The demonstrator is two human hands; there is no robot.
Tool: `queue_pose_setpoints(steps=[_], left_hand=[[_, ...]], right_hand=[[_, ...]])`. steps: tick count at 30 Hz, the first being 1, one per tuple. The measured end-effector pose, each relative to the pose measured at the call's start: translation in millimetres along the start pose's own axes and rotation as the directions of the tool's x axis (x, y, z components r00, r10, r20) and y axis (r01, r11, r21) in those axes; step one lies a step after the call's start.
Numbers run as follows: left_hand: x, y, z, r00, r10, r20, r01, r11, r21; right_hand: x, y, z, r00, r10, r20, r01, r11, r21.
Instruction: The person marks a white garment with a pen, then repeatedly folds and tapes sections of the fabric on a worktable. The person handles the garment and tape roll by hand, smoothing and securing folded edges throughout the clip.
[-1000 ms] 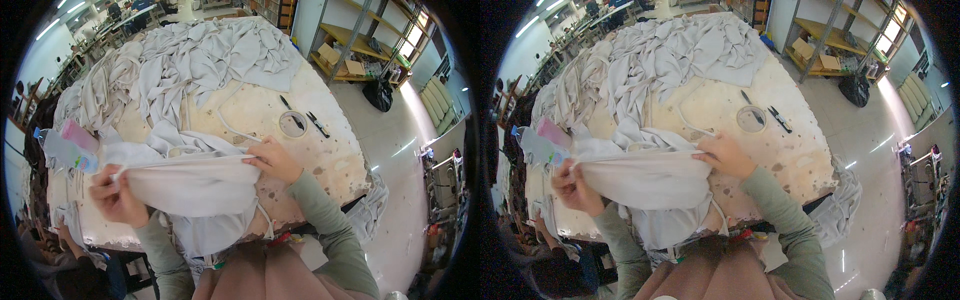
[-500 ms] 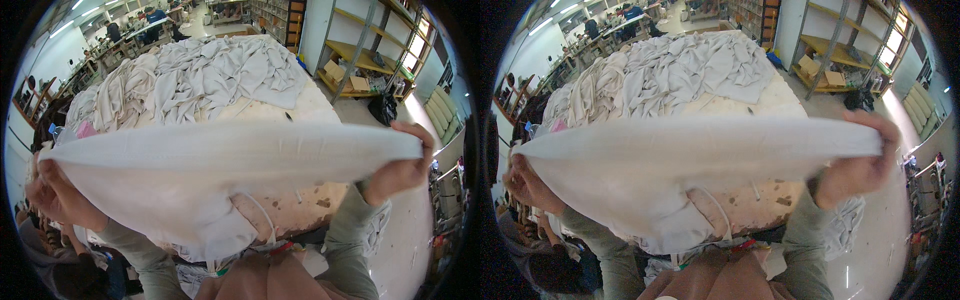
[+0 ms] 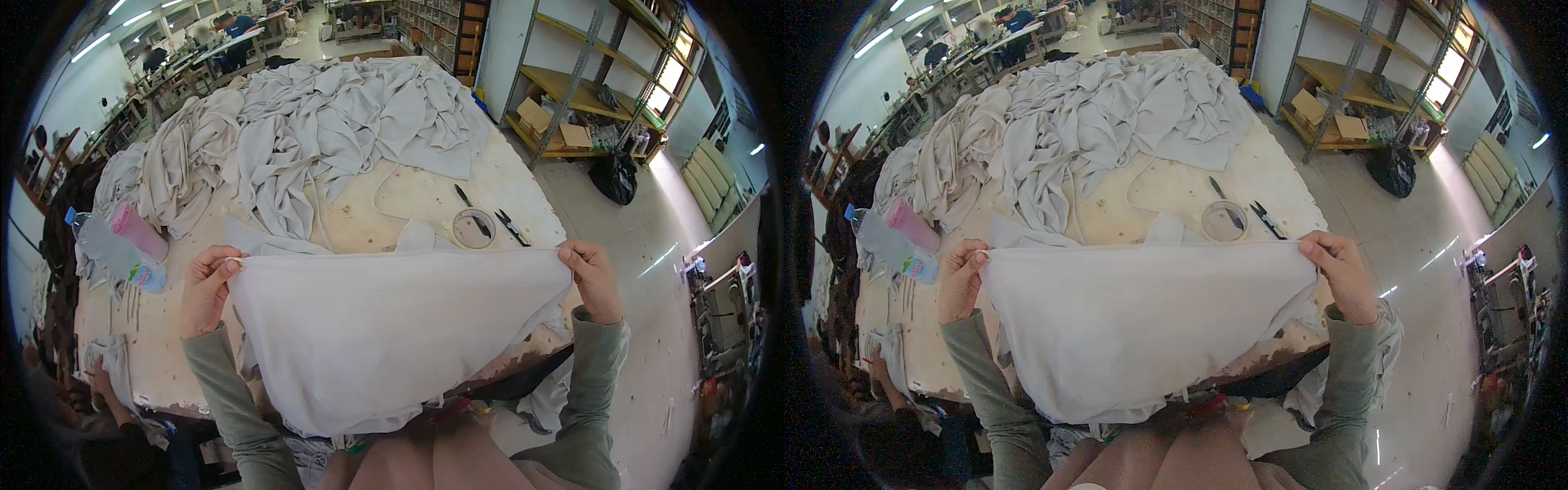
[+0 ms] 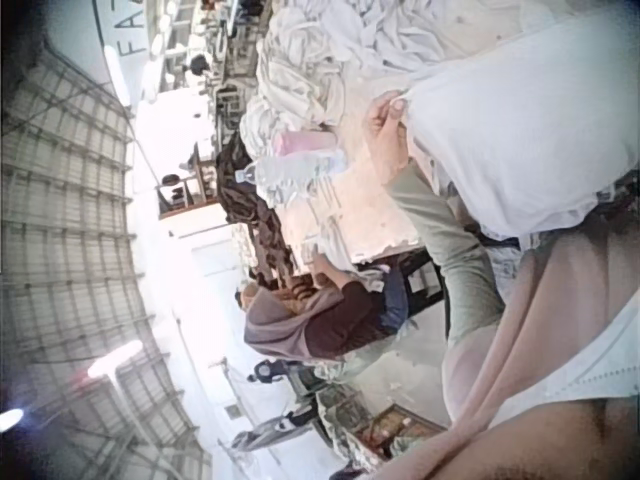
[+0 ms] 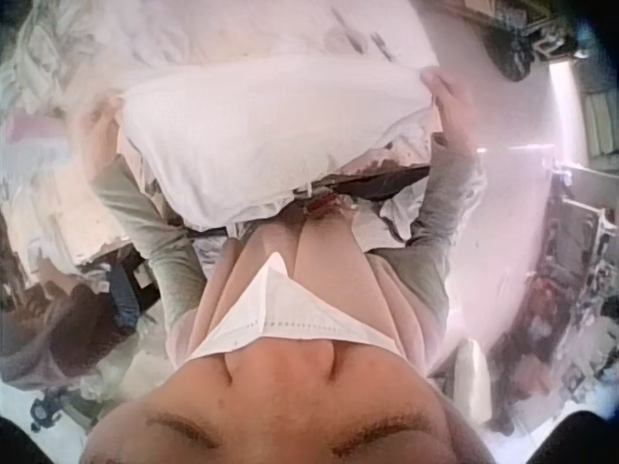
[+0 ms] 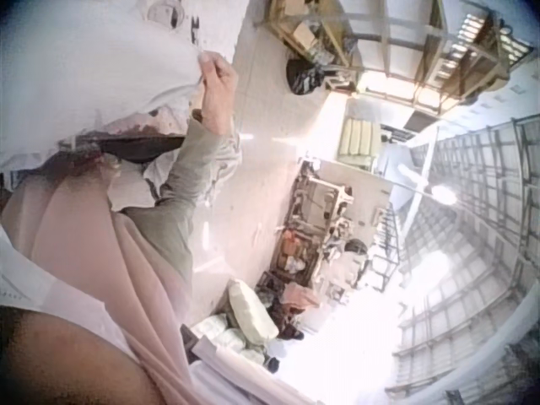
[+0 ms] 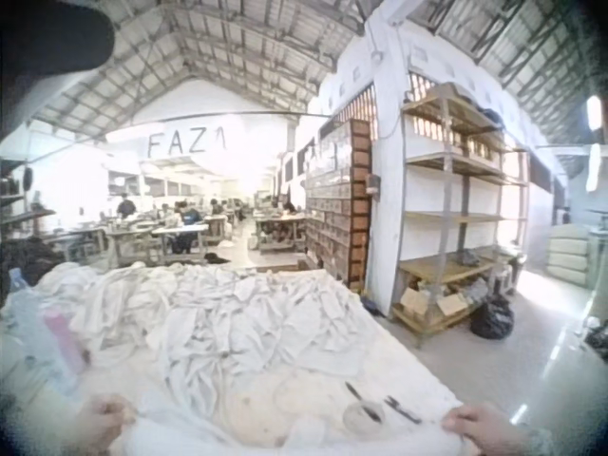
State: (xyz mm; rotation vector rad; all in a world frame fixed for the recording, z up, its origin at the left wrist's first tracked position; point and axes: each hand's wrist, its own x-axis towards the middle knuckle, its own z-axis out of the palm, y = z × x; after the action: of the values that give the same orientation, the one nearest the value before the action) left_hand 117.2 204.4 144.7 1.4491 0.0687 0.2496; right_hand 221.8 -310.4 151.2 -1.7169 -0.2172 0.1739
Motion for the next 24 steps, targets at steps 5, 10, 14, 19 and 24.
queue_pose_setpoints(steps=[5,10,14,19,24], left_hand=[[2,1,3,0.999,-0.042,-0.023,0.042,0.999,-0.016],[4,3,4,0.998,-0.056,-0.002,0.056,0.998,-0.034],[1,4,2,0.998,-0.058,-0.038,0.057,0.998,-0.025],[-25,4,-10,0.992,-0.091,-0.093,0.096,0.994,0.051],[-75,-24,-16,0.972,-0.218,-0.087,0.235,0.886,0.4]], right_hand=[[3,-6,13,0.997,0.04,-0.062,-0.028,0.983,0.181],[7,-11,21,0.993,0.061,-0.1,-0.032,0.962,0.27],[5,-12,21,0.998,0.027,-0.065,-0.009,0.964,0.265],[-6,-1,17,0.998,0.055,-0.036,-0.061,0.981,-0.185],[2,41,27,0.978,0.085,0.192,0.015,0.884,-0.468]])
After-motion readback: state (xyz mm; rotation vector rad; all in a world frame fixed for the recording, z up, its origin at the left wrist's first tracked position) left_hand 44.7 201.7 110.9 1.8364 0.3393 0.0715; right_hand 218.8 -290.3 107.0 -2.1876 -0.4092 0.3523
